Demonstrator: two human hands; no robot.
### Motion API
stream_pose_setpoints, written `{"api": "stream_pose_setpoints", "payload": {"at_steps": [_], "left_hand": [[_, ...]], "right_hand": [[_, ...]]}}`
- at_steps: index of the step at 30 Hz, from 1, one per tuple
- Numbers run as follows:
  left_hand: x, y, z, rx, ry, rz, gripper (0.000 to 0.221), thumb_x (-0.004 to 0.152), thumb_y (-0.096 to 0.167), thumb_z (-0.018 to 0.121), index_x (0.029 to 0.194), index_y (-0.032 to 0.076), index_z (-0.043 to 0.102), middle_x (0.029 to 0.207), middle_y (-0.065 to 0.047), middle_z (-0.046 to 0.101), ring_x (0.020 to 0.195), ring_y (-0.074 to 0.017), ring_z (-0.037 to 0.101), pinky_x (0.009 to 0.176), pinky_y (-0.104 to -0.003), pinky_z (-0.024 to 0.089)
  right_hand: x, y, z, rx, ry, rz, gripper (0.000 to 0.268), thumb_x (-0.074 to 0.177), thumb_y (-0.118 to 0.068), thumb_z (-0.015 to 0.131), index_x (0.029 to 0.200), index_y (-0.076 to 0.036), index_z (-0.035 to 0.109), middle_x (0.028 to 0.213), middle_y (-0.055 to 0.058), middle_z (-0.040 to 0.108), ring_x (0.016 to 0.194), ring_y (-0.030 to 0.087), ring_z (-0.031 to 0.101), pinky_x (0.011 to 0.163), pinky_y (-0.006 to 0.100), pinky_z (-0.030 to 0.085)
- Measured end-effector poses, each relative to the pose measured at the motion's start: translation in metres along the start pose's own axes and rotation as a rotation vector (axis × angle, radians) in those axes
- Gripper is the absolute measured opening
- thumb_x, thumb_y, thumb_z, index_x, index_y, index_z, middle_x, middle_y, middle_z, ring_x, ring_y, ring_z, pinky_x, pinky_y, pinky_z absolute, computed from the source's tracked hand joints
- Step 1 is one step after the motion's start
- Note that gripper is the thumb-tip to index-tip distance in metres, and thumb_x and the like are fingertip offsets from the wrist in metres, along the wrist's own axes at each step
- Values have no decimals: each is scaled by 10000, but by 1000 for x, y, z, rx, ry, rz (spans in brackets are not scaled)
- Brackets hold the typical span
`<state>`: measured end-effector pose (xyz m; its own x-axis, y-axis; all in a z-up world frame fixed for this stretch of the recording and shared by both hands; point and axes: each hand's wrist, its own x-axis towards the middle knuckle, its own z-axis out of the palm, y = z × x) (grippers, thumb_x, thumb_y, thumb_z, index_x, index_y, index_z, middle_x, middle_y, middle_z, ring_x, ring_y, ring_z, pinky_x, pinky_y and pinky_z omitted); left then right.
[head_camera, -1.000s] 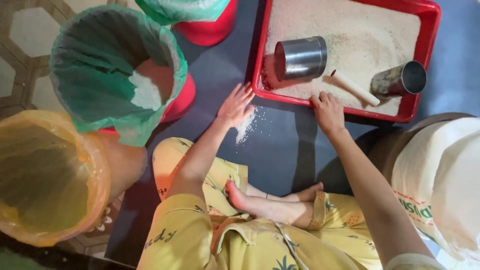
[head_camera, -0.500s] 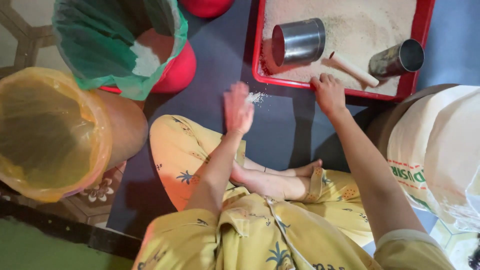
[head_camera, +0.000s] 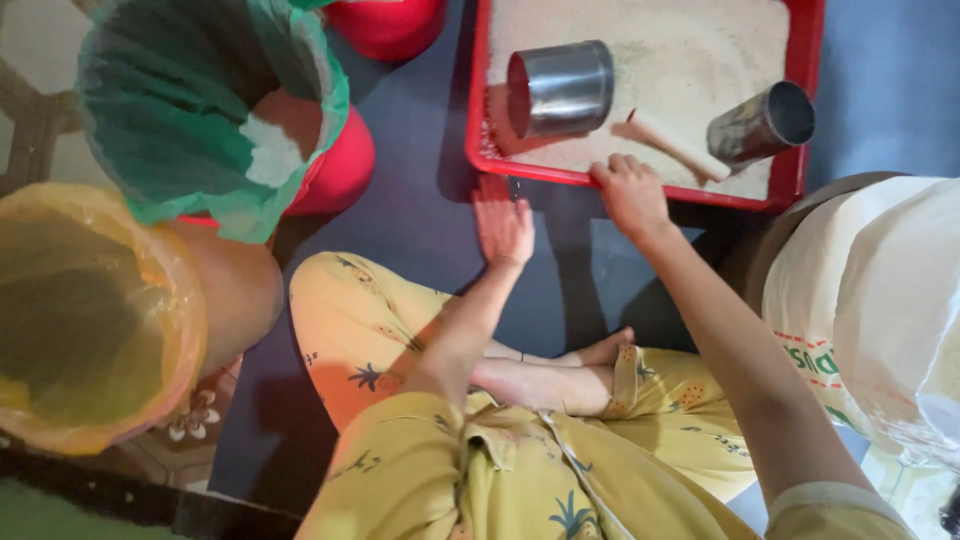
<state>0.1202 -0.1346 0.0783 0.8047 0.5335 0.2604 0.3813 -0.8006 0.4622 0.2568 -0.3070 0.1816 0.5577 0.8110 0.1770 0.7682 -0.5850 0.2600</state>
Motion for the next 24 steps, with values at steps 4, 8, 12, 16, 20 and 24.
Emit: {"api": "stream_pose_setpoints", "payload": {"at_steps": [4,8,12,16,20,24], "left_hand": [[-10,30,55,-77,15,93,410,911,294,565,1158,-15,675,1211,-194,682,1260,-333,598,1239,-489,322],[-34,22,91,-66,-4,302,279,843,240,614,1047,76,711,1057,-119,717,1133,-297,648,1149,-481,403],[-72,15,72,-184,-183,424,204,779,274,662,916,159,760,930,-63,729,1014,-288,638,1023,-500,432],[-101,-19,67,-270,-133,35,420,915,362,615,1244,104,654,1214,-156,709,1184,-313,650,1043,-499,472],[-57,-31,-28,-847,163,-589,364,940,73,483,1297,21,525,1171,-149,480,1056,-292,486,962,-384,371],[-29,-86,-110,-1145,338,-818,402,1119,186,351,1508,120,432,1491,-188,480,1411,-259,462,1172,-315,355]], "right_hand": [[15,-36,-21,62,34,0,130,907,-213,635,1022,-269,653,854,-20,556,823,182,641,679,306,544],[11,-76,-33,138,25,-6,155,890,-178,634,1019,-264,646,835,-27,553,797,174,643,654,290,552],[-8,-95,-36,169,-17,-16,204,868,-154,644,1054,-236,625,847,-20,534,802,177,625,658,288,558],[-13,-100,-49,189,-87,5,273,799,-233,756,1044,-252,638,844,-30,523,829,170,621,650,285,580],[-24,-118,-44,222,-147,31,333,808,-239,775,1113,-242,643,873,-3,557,870,196,646,648,321,608],[-55,-146,-42,286,-229,51,311,871,-218,706,1176,-231,648,902,24,570,899,220,655,640,366,626]]}}
